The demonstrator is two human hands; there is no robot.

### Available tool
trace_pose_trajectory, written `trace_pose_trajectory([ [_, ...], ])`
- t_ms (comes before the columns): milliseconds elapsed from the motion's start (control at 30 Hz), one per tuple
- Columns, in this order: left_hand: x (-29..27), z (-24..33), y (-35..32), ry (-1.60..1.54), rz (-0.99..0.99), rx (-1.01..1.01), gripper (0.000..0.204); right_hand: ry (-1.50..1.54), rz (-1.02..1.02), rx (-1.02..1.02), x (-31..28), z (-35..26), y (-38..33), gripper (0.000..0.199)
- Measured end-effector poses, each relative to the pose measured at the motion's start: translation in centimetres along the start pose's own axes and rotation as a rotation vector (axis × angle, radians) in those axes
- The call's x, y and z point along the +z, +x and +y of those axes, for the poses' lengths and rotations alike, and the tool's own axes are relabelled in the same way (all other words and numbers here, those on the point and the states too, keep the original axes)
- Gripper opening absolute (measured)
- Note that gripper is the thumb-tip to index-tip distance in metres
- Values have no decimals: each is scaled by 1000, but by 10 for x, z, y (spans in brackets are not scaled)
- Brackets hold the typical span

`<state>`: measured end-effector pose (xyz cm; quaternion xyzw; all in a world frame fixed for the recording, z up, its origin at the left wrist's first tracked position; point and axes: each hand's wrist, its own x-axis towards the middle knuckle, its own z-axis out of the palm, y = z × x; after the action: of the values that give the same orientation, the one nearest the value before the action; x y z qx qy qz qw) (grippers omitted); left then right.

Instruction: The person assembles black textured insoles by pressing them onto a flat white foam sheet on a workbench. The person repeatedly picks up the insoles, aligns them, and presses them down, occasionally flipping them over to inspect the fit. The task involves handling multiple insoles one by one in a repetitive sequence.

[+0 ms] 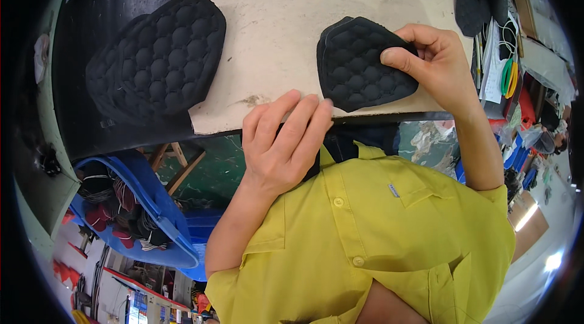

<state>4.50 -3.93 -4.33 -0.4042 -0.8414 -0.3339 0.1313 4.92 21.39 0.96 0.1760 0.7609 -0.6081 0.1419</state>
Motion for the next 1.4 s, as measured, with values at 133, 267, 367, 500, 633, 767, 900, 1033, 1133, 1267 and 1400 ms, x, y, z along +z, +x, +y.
trace_pose_trajectory([
  [133,-1,1,-2,83,-92,14,37,-41,-10,-6,2,0,1,13],
  [267,-2,3,0,100,-132,8,37,-101,34,-25,4,2,3,14],
  [367,-5,6,14,54,-152,-6,38,-198,103,-118,7,6,3,18],
  [500,8,9,50,-48,-272,27,56,-301,152,-157,11,2,2,20],
  [633,14,14,58,46,-422,62,80,-622,422,-666,21,14,-13,14],
  [767,16,19,55,124,-468,55,92,-422,447,-410,10,20,-22,13],
  [900,14,22,55,122,-523,24,83,-236,423,-195,10,21,-16,12],
  [1033,14,24,56,111,-542,14,74,-388,337,-123,4,9,-10,20],
  [1133,7,17,57,-23,-398,15,76,-438,369,-300,7,16,-14,19],
  [1267,-14,9,54,-351,57,-281,60,-326,494,-724,9,24,-36,22],
  [1400,-33,12,62,-554,-171,-268,32,-320,515,-888,9,16,-42,36],
])
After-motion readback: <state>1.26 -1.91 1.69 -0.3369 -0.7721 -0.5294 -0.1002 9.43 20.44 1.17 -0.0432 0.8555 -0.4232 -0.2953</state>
